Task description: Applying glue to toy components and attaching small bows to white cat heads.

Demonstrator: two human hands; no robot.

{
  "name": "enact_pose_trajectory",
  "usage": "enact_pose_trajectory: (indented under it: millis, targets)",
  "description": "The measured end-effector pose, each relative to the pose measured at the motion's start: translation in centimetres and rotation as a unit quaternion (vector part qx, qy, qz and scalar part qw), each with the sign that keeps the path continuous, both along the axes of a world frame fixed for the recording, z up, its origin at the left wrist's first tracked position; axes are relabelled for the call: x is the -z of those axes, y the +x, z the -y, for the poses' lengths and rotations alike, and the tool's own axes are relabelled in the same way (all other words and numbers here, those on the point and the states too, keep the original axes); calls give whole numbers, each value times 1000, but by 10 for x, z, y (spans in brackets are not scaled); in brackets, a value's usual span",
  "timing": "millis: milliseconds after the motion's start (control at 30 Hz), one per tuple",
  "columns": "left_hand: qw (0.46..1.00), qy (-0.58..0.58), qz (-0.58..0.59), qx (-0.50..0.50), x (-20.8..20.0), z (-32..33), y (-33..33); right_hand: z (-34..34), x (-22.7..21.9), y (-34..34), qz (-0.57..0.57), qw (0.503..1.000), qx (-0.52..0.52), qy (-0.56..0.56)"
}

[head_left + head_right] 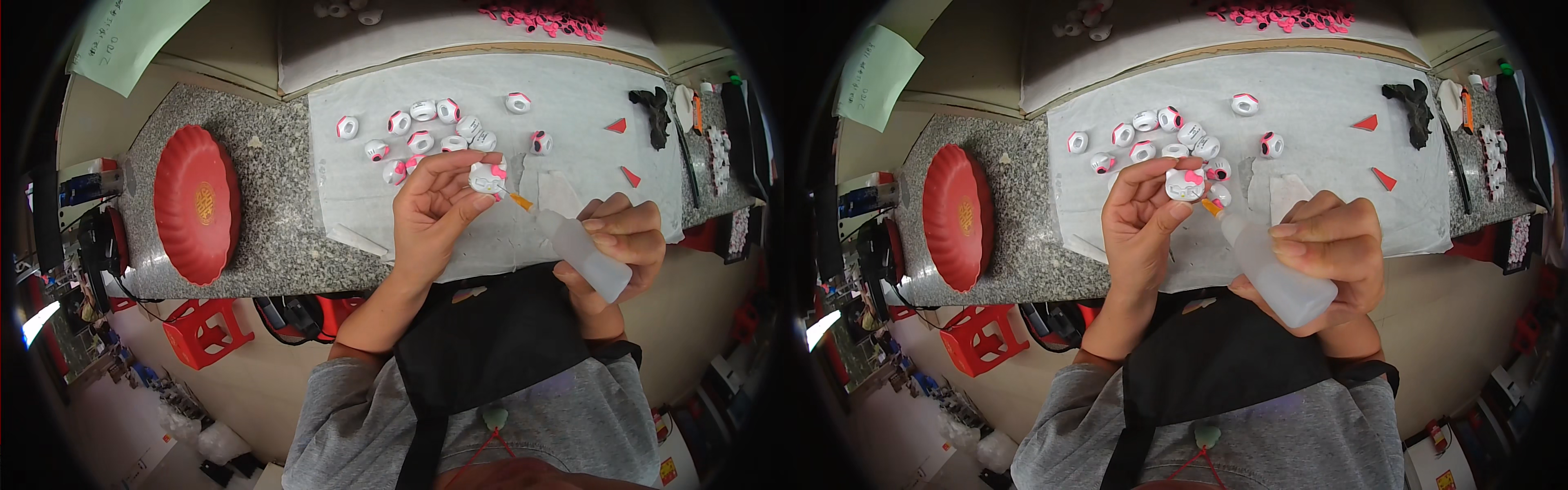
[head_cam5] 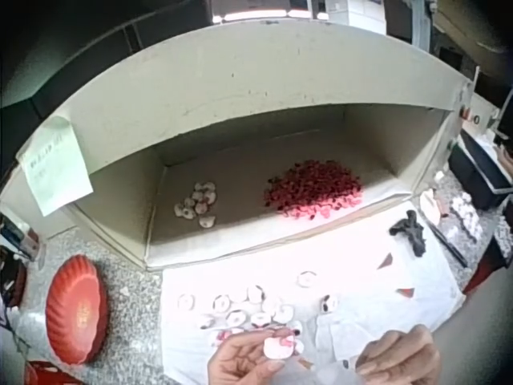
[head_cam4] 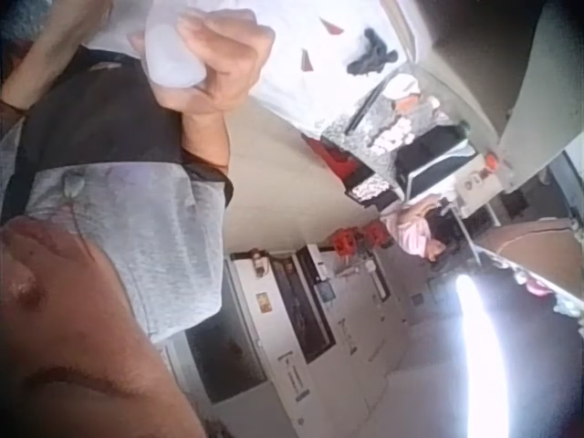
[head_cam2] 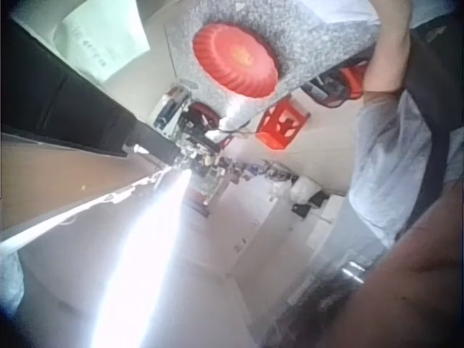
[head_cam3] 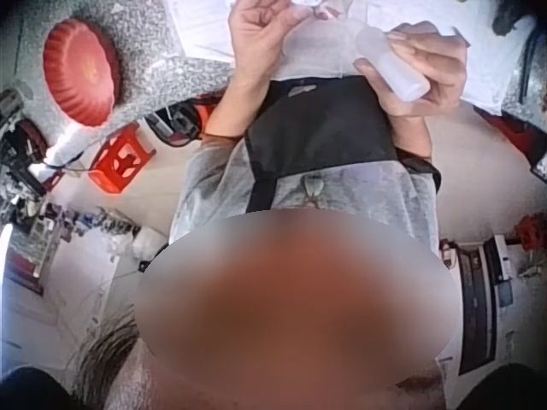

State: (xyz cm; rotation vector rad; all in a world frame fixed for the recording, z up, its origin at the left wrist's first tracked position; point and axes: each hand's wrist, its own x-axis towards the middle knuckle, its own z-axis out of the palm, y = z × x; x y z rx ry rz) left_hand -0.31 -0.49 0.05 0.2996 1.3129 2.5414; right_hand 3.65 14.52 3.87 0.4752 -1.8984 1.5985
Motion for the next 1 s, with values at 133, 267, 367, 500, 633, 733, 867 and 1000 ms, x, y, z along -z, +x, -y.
enact_pose_trajectory:
  millis: [133, 267, 367, 500, 633, 733, 867, 1000]
  targets:
    - [1000, -2, 4, 0, -1, 0, 0, 1, 0, 0, -1, 1000, -6, 2]
    - [1000, -2, -2, -4, -1, 0, 0, 1, 0, -1, 2, 1000, -12, 2]
    - [1000, -4, -2, -4, -1, 0, 0, 1, 0, -1, 5, 1000, -13, -1]
    - [1000, -7, -5, -6, -1, -1, 0, 1, 0, -1, -1, 1000, -6, -2]
    - [1000, -23, -12, -8, -2, 0, 1, 3, 2, -2, 2, 1000, -3, 17]
    - [998, -50, -34, -20, -1, -2, 2, 3, 4, -3, -26, 999, -26, -38]
    - [992, -96, -67, -44, 2, -2, 3, 2, 4, -3, -18, 999, -33, -26]
    - [985, -119, -98, -75, 4, -2, 3, 2, 2, -3, -9, 999, -40, -7]
